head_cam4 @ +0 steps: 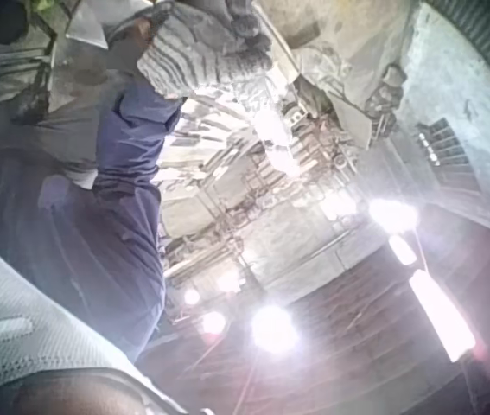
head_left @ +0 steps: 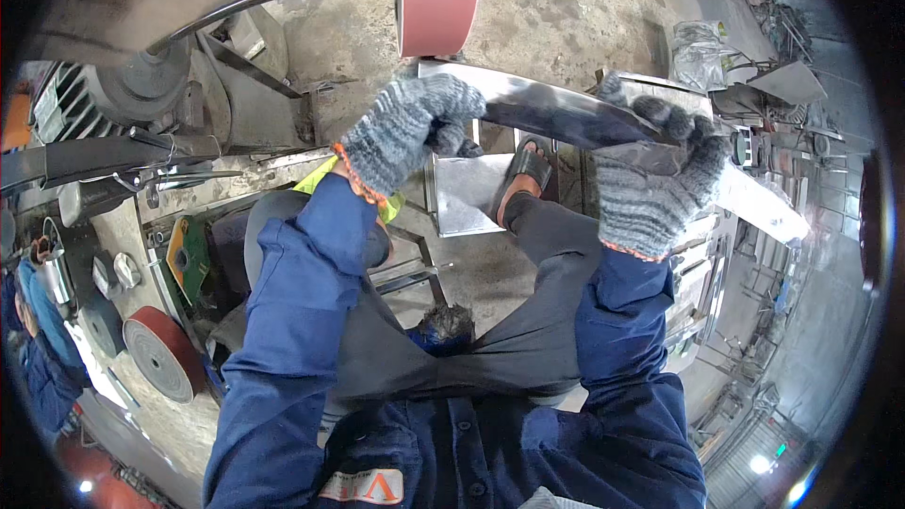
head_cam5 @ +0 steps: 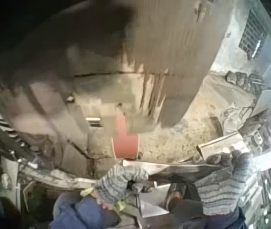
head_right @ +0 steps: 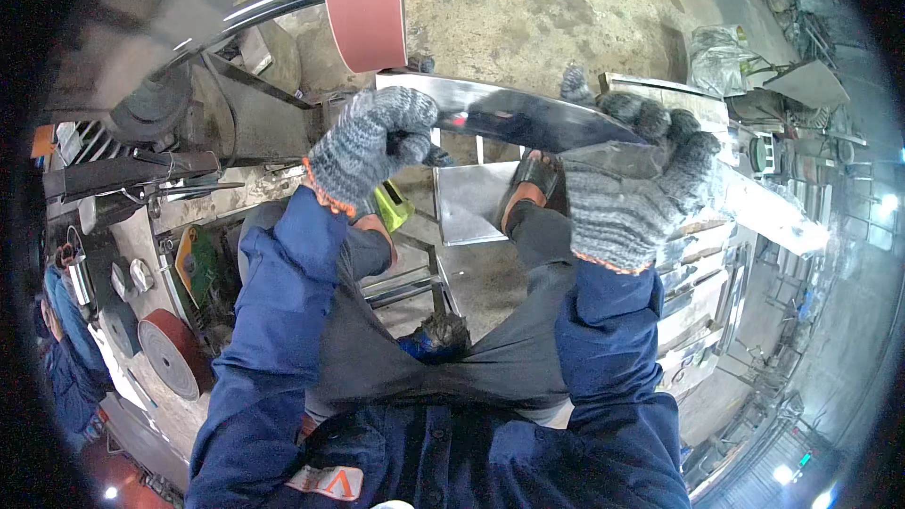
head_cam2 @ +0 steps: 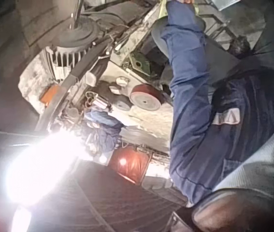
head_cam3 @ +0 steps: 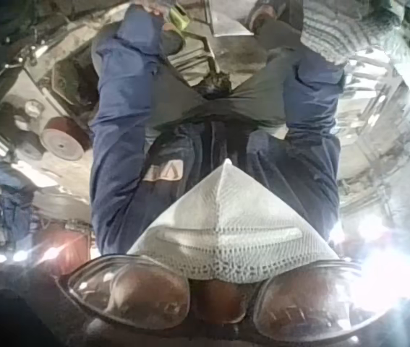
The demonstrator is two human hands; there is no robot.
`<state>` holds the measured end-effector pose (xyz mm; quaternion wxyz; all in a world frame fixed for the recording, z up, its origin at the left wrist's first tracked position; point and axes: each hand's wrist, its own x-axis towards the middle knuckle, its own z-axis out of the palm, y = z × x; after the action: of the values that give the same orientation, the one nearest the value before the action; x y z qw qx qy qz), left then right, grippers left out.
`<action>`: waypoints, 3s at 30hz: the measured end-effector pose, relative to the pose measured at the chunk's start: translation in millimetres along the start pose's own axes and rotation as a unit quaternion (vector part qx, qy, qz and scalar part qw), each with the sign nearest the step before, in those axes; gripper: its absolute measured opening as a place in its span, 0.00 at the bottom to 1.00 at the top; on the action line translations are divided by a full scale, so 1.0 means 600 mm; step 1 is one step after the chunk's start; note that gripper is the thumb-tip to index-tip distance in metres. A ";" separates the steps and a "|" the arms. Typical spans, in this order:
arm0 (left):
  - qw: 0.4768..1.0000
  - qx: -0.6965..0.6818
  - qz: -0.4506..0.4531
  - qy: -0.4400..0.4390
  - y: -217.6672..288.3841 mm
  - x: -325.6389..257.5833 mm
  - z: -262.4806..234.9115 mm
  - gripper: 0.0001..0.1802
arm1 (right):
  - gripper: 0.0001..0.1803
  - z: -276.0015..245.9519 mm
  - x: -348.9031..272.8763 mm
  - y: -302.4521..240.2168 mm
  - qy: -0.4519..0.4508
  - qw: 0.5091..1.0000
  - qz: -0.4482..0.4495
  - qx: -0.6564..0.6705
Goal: Polishing curved metal parts on a belt sander.
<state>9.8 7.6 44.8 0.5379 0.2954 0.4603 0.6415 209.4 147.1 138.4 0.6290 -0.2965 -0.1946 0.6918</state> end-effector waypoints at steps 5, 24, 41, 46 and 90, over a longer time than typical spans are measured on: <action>0.932 0.329 0.152 0.004 0.015 -0.055 0.084 0.49 | 0.06 -0.038 0.009 -0.088 -0.323 0.932 0.141 0.086; 0.924 0.177 0.334 -0.060 -0.011 -0.110 0.168 0.63 | 0.20 -0.144 0.060 -0.145 -0.443 0.878 -0.027 0.181; 0.950 0.168 0.074 -0.252 -0.023 -0.253 0.436 0.28 | 0.20 -0.278 -0.239 -0.361 0.115 0.958 -0.129 0.227; 0.825 0.421 0.140 -0.352 -0.023 -0.309 0.514 0.34 | 0.13 -0.421 -0.298 -0.384 0.064 0.988 0.010 0.139; 0.851 -0.504 -0.073 -0.132 0.048 -0.312 0.024 0.26 | 0.33 -0.864 -0.100 -0.522 0.339 0.548 -0.274 -0.714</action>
<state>56.8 -168.3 98.4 0.7137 0.0317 0.0186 0.6995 787.5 75.6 -38.2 0.3889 -0.7927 -0.4684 -0.0323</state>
